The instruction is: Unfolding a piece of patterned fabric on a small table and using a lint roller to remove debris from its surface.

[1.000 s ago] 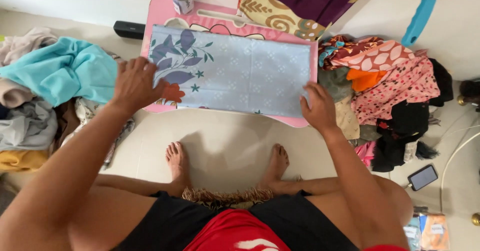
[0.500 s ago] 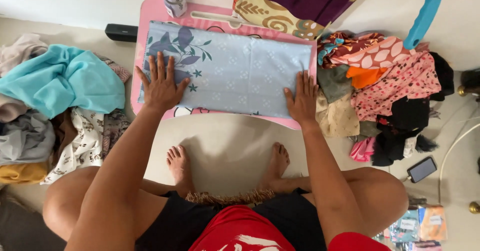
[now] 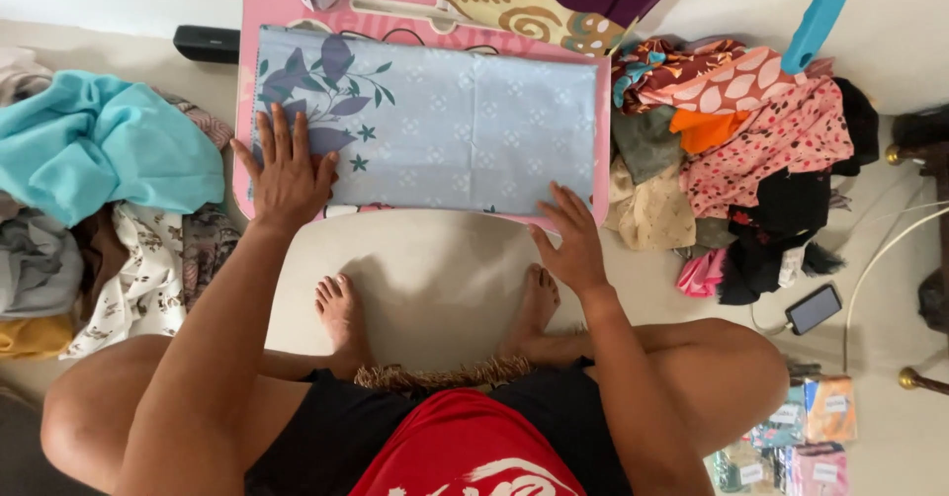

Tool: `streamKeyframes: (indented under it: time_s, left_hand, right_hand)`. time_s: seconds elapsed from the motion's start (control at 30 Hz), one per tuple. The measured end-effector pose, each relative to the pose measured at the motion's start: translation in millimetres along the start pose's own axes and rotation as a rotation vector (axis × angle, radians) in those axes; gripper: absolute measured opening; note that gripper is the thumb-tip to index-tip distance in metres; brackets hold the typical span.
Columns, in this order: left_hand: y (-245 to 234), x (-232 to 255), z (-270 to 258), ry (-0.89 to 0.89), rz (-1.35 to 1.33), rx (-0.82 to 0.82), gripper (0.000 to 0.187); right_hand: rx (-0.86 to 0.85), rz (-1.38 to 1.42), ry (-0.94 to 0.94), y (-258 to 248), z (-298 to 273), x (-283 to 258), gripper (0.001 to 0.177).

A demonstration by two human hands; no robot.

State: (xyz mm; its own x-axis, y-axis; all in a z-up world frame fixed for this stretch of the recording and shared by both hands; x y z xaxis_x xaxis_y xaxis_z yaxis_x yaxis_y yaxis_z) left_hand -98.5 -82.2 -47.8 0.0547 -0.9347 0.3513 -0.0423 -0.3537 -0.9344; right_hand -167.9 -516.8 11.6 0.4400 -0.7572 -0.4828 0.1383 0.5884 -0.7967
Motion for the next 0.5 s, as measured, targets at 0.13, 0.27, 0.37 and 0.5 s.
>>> streamKeyframes:
  time_s: [0.13,0.27,0.37,0.5]
  left_hand:
    - [0.5,1.3,-5.9,0.008,0.004,0.006,0.081]
    - [0.9,2.8,-9.1,-0.011,0.033,-0.022,0.082]
    - [6.7,-2.4,-5.5,-0.059,0.044,-0.04,0.084]
    - [3.6,1.4,-10.7,-0.007,0.079,0.043,0.083]
  right_hand:
    - [-0.22,-0.145,0.133,28.5,-3.4,17.8,0.061]
    - [-0.223,-0.243,0.176,36.9,-10.6,23.3,0.064]
    - [-0.234,-0.215,0.183,38.6,-11.0,30.2,0.064]
    - [-0.085,-0.178,0.272,-2.6,22.6,54.3,0.065]
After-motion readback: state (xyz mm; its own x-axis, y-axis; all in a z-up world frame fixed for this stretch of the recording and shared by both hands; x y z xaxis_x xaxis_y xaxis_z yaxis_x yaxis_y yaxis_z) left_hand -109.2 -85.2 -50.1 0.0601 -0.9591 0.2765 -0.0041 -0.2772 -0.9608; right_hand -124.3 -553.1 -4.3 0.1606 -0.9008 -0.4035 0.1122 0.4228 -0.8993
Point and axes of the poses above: each hand's wrist, its own z-axis towards the middle knuckle, its own y-axis out of the palm, x = y × z, the point moved 7 cm from there along z, towards the middle knuckle, and after that the axes turned 3 degrees about -x, right-handed, at the moved point
